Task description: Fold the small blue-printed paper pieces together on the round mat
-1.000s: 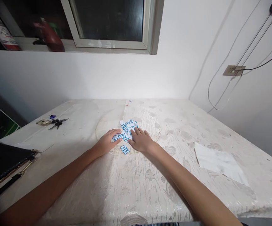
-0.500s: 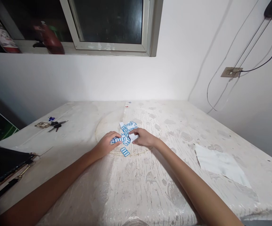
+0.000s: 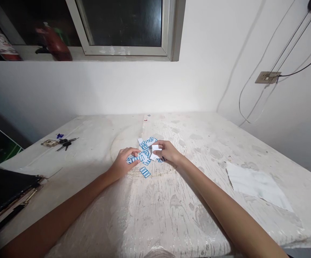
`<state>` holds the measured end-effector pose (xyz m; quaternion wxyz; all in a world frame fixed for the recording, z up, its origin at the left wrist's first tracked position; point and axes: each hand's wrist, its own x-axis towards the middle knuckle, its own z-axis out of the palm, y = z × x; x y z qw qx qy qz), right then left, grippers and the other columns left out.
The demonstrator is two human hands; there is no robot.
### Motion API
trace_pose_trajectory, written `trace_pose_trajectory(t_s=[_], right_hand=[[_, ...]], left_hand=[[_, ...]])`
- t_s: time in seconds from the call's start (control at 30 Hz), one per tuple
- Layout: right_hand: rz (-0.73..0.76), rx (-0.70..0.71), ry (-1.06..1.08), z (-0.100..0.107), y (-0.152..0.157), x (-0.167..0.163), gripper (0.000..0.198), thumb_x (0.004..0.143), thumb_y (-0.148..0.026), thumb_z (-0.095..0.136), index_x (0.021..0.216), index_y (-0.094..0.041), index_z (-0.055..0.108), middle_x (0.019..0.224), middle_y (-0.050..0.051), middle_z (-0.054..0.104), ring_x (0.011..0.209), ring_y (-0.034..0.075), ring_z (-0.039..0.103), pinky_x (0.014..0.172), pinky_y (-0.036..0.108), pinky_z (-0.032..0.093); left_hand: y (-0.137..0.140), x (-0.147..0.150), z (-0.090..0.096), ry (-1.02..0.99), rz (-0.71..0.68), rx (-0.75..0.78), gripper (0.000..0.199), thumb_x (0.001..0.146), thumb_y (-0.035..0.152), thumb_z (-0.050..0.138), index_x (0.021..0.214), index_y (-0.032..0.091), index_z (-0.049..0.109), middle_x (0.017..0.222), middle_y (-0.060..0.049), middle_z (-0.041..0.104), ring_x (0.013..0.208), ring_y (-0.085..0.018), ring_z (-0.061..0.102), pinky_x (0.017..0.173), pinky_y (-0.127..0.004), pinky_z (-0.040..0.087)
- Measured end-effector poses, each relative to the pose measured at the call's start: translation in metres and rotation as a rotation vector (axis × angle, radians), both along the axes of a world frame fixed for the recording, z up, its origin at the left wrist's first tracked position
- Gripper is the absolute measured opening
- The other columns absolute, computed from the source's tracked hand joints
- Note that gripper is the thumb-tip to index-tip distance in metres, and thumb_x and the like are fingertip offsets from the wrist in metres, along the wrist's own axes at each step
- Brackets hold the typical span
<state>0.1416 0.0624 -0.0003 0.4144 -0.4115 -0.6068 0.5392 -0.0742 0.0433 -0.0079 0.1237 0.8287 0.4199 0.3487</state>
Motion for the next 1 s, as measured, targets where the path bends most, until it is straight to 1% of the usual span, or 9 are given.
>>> trace_pose_trajectory(t_s=[0.17,0.27,0.37,0.43,0.53,0.63,0.8,0.9,1.0], right_hand=[[-0.061,0.019,-0.015,-0.004,0.003,0.001,0.036,0.059,-0.027,0.066,0.090,-0.013,0.057,0.066,0.001,0.058,0.057,0.013,0.054,0.053,0.026,0.041],[-0.149,0.186,-0.185,-0.001,0.000,0.002,0.039,0.063,-0.024,0.062,0.100,-0.015,0.056,0.084,0.005,0.060,0.074,0.016,0.056,0.065,0.029,0.044],[-0.209,0.356,-0.231,0.006,-0.010,-0.006,0.037,0.066,-0.021,0.059,0.103,-0.018,0.056,0.102,0.006,0.058,0.096,0.017,0.052,0.084,0.032,0.040],[-0.108,0.309,-0.101,0.009,-0.019,-0.016,0.032,0.069,-0.023,0.058,0.101,-0.018,0.058,0.098,0.005,0.060,0.093,0.016,0.054,0.083,0.032,0.041],[0.062,0.109,0.155,0.009,-0.030,-0.034,0.032,0.066,-0.025,0.063,0.097,-0.017,0.061,0.085,0.004,0.062,0.074,0.013,0.058,0.069,0.028,0.045],[0.107,-0.022,0.299,0.005,-0.033,-0.045,0.026,0.062,-0.025,0.068,0.086,-0.016,0.064,0.073,0.001,0.062,0.057,0.010,0.055,0.055,0.024,0.043],[0.055,-0.047,0.370,0.004,-0.032,-0.045,0.025,0.059,-0.023,0.071,0.082,-0.015,0.064,0.069,-0.001,0.060,0.041,0.006,0.051,0.038,0.019,0.036],[0.048,-0.030,0.332,0.006,-0.034,-0.043,0.030,0.060,-0.023,0.070,0.088,-0.016,0.063,0.074,-0.001,0.059,0.037,0.006,0.051,0.032,0.018,0.033],[0.077,-0.052,0.362,0.008,-0.036,-0.045,0.030,0.060,-0.022,0.070,0.089,-0.017,0.062,0.084,0.000,0.060,0.041,0.007,0.055,0.036,0.019,0.040]], left_hand=[[0.001,-0.001,0.001,-0.187,-0.037,-0.126,0.020,0.071,0.021,0.058,0.090,0.019,0.058,0.071,0.002,0.054,0.074,-0.013,0.055,0.077,-0.028,0.043],[0.001,-0.001,0.004,-0.330,-0.047,-0.229,0.021,0.070,0.024,0.060,0.090,0.018,0.058,0.068,0.003,0.052,0.069,-0.011,0.054,0.073,-0.026,0.044],[-0.001,0.002,0.009,-0.507,-0.056,-0.362,0.037,0.066,0.027,0.065,0.100,0.018,0.052,0.069,0.004,0.052,0.064,-0.010,0.054,0.064,-0.024,0.046],[-0.005,0.004,0.013,-0.584,-0.081,-0.438,0.044,0.065,0.028,0.066,0.104,0.018,0.049,0.070,0.003,0.053,0.062,-0.010,0.055,0.059,-0.023,0.046],[-0.011,0.009,0.016,-0.617,-0.116,-0.494,0.046,0.065,0.029,0.067,0.105,0.018,0.047,0.071,0.003,0.055,0.063,-0.010,0.056,0.057,-0.022,0.046],[-0.016,0.012,0.018,-0.672,-0.109,-0.530,0.044,0.064,0.030,0.069,0.100,0.018,0.045,0.070,0.003,0.057,0.064,-0.010,0.058,0.056,-0.021,0.046],[-0.017,0.012,0.021,-0.743,-0.087,-0.618,0.044,0.061,0.035,0.071,0.090,0.017,0.044,0.072,0.002,0.059,0.051,-0.010,0.057,0.051,-0.023,0.046],[-0.017,0.012,0.020,-0.731,-0.079,-0.618,0.041,0.059,0.036,0.072,0.084,0.015,0.048,0.072,0.001,0.058,0.057,-0.011,0.057,0.051,-0.023,0.047],[-0.016,0.012,0.018,-0.708,-0.077,-0.605,0.041,0.058,0.034,0.072,0.086,0.015,0.049,0.073,0.000,0.056,0.064,-0.011,0.056,0.051,-0.021,0.046]])
